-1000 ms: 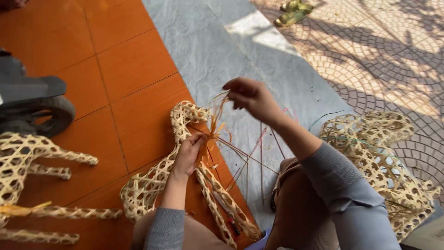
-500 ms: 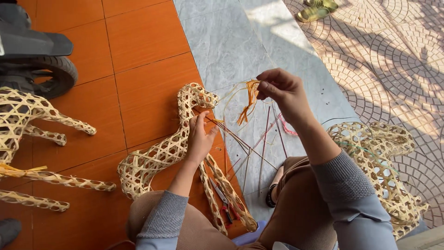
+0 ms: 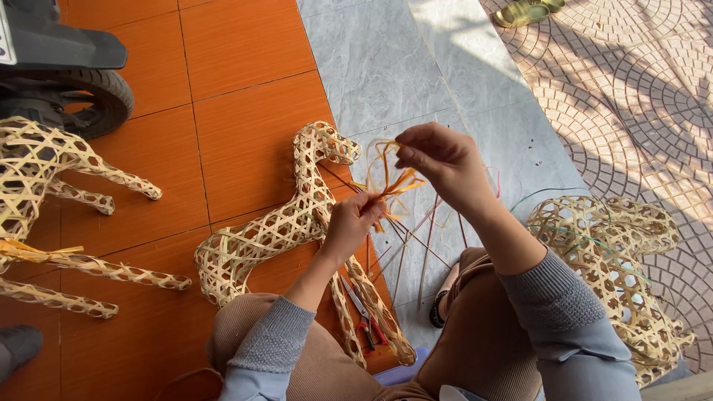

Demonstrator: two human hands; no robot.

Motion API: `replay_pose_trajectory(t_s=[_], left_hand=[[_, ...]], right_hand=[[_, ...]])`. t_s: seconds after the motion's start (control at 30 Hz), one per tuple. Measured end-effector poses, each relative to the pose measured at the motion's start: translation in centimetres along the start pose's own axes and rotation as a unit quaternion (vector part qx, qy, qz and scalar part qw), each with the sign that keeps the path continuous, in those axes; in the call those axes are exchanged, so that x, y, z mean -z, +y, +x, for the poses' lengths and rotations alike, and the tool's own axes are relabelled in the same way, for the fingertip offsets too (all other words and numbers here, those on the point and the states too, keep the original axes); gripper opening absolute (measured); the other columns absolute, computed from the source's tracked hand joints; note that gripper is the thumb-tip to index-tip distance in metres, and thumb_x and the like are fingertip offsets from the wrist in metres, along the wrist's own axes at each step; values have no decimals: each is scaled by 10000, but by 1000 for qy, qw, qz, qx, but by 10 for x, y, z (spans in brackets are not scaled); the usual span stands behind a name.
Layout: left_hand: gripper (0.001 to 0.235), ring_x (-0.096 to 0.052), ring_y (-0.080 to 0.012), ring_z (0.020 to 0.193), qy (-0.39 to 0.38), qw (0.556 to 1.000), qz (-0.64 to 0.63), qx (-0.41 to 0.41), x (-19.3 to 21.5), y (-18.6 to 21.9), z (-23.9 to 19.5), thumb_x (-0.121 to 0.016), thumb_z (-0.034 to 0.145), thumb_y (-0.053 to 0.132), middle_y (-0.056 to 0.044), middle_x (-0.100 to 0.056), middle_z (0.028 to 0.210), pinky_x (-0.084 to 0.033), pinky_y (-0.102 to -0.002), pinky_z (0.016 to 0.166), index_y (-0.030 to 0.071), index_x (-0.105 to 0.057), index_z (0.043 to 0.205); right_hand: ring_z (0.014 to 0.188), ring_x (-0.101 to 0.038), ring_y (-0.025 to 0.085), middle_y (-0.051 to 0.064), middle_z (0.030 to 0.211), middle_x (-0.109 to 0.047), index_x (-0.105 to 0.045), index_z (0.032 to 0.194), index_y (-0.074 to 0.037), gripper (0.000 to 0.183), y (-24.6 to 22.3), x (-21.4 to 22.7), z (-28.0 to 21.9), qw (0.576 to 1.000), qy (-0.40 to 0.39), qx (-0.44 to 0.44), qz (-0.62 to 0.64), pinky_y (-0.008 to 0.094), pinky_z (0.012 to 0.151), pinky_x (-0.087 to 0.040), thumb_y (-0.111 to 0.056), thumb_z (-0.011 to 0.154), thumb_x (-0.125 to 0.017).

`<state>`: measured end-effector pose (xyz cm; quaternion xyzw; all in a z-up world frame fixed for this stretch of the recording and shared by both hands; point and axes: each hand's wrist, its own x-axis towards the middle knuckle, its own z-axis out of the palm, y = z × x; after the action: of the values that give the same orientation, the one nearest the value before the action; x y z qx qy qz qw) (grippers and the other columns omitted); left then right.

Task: Assembling and tying woven bamboo animal figures using strips and ties

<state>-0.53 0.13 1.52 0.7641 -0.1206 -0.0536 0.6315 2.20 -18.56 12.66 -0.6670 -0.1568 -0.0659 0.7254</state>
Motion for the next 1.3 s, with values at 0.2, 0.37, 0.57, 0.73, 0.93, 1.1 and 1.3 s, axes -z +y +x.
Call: replay_pose_trajectory(t_s=[0.2, 0.37, 0.57, 0.73, 0.93, 1.1, 1.3], left_hand=[[274, -741, -274, 807, -78, 953, -271, 115, 4, 10, -4, -606, 949, 20, -227, -718, 940, -642, -328, 639, -40, -565, 1213], [160, -742, -279, 855, -17, 926, -341, 159, 7, 23, -1, -595, 975, 99, -206, -731, 949, -637, -360, 716, -14, -630, 1083], [203, -696, -163, 770, 69, 930, -323, 164, 7, -9, 8, -681, 948, 146, -115, -720, 871, -644, -368, 696, -19, -700, 1065], [197, -665, -113, 757, 72, 951, -273, 125, 11, 1, 6, -709, 925, 106, -105, -721, 865, -630, -277, 658, -19, -707, 1078], [187, -677, -109, 709, 72, 972, -197, 107, 18, 2, 5, -788, 867, 120, -102, -721, 812, -613, -243, 616, 1, -720, 994], [158, -641, -103, 678, 29, 962, -243, 125, 20, 15, 3, -736, 885, 68, -86, -676, 787, -578, -197, 582, -36, -692, 996], [138, -662, -114, 565, 14, 915, -355, 191, 22, 28, -2, -731, 895, 134, -64, -670, 710, -547, -167, 470, 34, -654, 953]], right_hand=[[1170, -523, 571, 303, 1393, -450, -536, 1306, 20, 466, -16, 21, 10, 913, 20, 68, -402, 626, 907, -513, 83, 865, -669], [894, -611, 383, 152, 1018, -551, -657, 1110, -65, 233, -3, 7, -7, 913, -34, 145, -381, 463, 767, -528, 21, 894, -665], [724, -698, 366, 119, 809, -706, -707, 962, -91, 118, 21, -15, -30, 902, -171, 18, -397, 467, 617, -552, -141, 857, -689], [737, -706, 359, 129, 940, -741, -668, 1120, -59, 356, 42, -20, -21, 900, -182, -119, -377, 481, 634, -523, -252, 827, -727], [609, -706, 259, 71, 772, -738, -730, 966, -96, 144, 65, -8, -15, 914, -174, -146, -336, 374, 608, -540, -184, 865, -680], [705, -691, 340, 96, 821, -703, -738, 940, -77, 97, 36, -10, -10, 915, -149, -92, -364, 407, 641, -545, -132, 893, -672], [708, -671, 307, 72, 774, -666, -732, 900, -86, 57, 41, -12, -13, 924, -120, -66, -357, 387, 643, -528, -115, 881, -687]])
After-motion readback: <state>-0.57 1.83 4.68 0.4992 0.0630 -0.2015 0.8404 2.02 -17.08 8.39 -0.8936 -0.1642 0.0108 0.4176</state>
